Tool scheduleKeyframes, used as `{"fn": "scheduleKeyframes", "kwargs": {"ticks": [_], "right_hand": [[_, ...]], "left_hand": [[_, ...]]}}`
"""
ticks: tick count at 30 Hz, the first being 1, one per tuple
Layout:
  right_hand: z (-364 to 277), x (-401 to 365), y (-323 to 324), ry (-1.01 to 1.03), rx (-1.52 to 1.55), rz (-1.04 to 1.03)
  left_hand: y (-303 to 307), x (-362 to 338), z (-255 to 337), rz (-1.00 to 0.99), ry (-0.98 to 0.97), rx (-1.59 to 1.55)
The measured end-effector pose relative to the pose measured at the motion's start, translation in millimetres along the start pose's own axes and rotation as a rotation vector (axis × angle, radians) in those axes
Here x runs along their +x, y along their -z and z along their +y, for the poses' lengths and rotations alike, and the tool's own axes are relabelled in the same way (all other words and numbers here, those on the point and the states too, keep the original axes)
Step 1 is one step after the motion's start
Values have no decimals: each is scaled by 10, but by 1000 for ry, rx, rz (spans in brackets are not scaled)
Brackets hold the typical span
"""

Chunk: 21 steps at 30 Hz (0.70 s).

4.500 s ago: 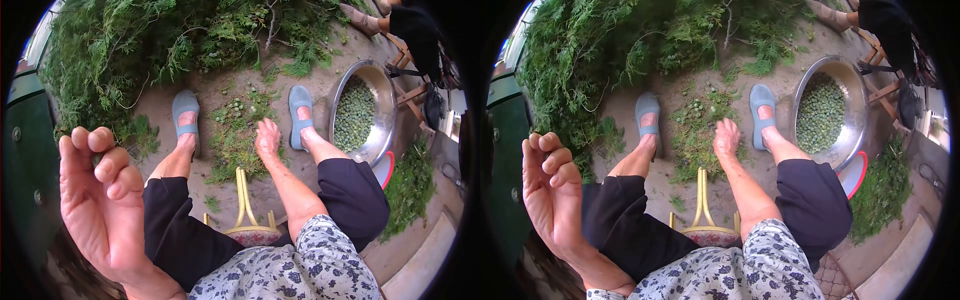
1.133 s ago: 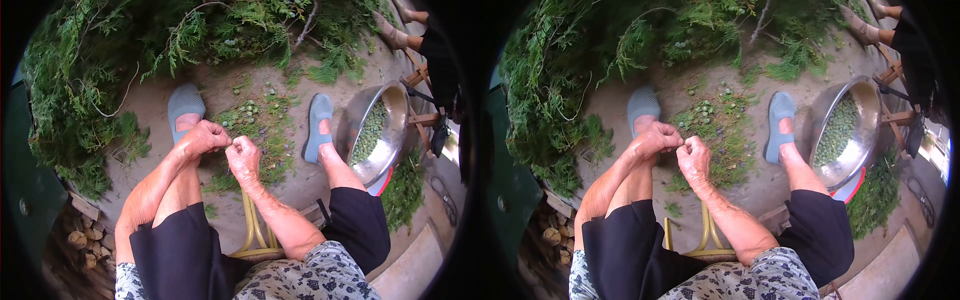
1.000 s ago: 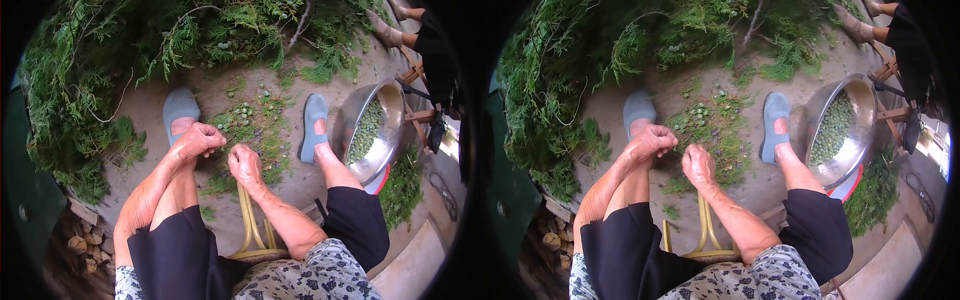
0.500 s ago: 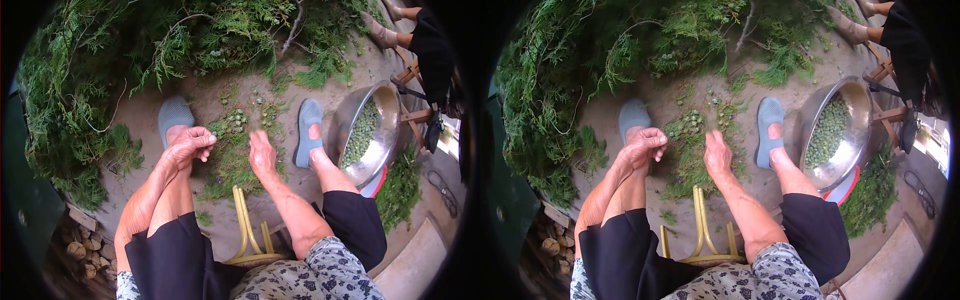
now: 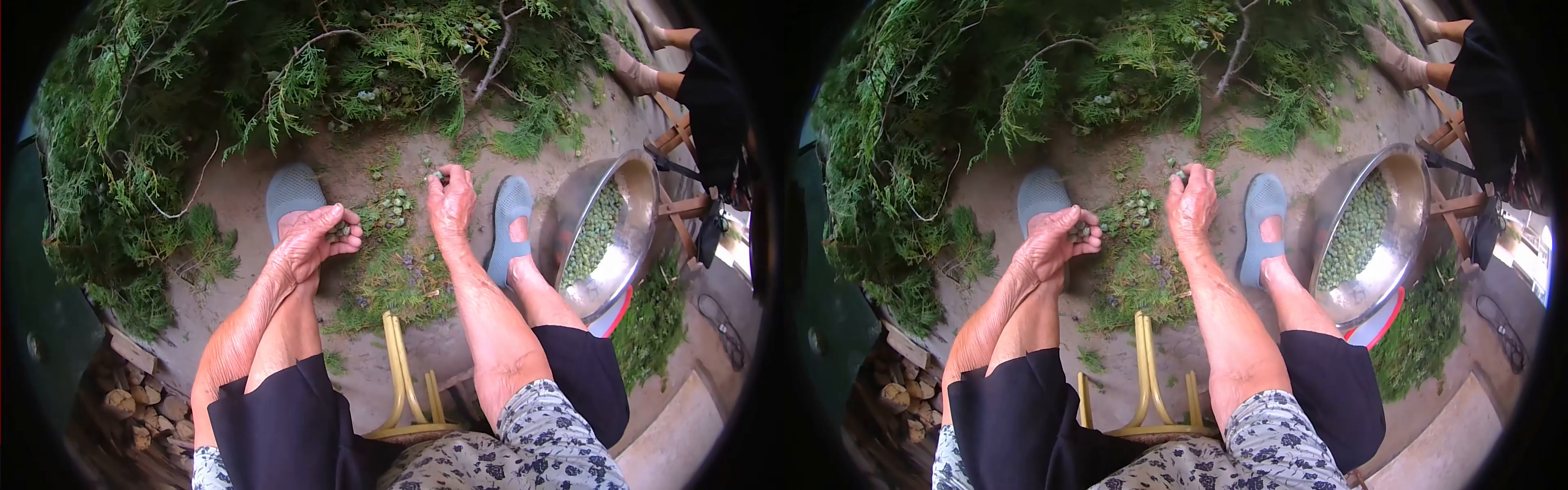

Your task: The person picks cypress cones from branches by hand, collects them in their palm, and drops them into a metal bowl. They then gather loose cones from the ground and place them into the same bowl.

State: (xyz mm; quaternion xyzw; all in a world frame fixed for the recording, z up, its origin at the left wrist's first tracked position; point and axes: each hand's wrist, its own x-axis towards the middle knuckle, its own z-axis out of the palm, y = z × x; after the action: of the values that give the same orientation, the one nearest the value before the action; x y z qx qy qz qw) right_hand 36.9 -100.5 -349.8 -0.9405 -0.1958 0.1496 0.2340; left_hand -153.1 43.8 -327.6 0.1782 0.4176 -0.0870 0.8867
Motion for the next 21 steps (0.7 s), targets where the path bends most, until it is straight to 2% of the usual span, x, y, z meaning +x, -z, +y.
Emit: {"fn": "scheduleKeyframes", "kwargs": {"ticks": [3,5,8,12,14,18,21], "right_hand": [[-67,44,-9,-32,148,23],[-59,117,-80,121,34,63],[-47,188,-133,188,-124,9],[-141,43,-35,205,-73,-57],[-321,-154,40,17,127,-220],[-680,-550,171,11,723,-650],[-539,-396,-84,50,442,-284]], "left_hand": [[-22,-17,9,4,-30,-61],[-32,-26,17,22,-42,-68],[-38,-38,32,44,-66,-98],[-44,-27,34,82,-73,-131],[-59,-29,37,97,-67,-144],[-132,-57,89,91,-39,-197],[-66,-67,78,140,11,-105]]}}
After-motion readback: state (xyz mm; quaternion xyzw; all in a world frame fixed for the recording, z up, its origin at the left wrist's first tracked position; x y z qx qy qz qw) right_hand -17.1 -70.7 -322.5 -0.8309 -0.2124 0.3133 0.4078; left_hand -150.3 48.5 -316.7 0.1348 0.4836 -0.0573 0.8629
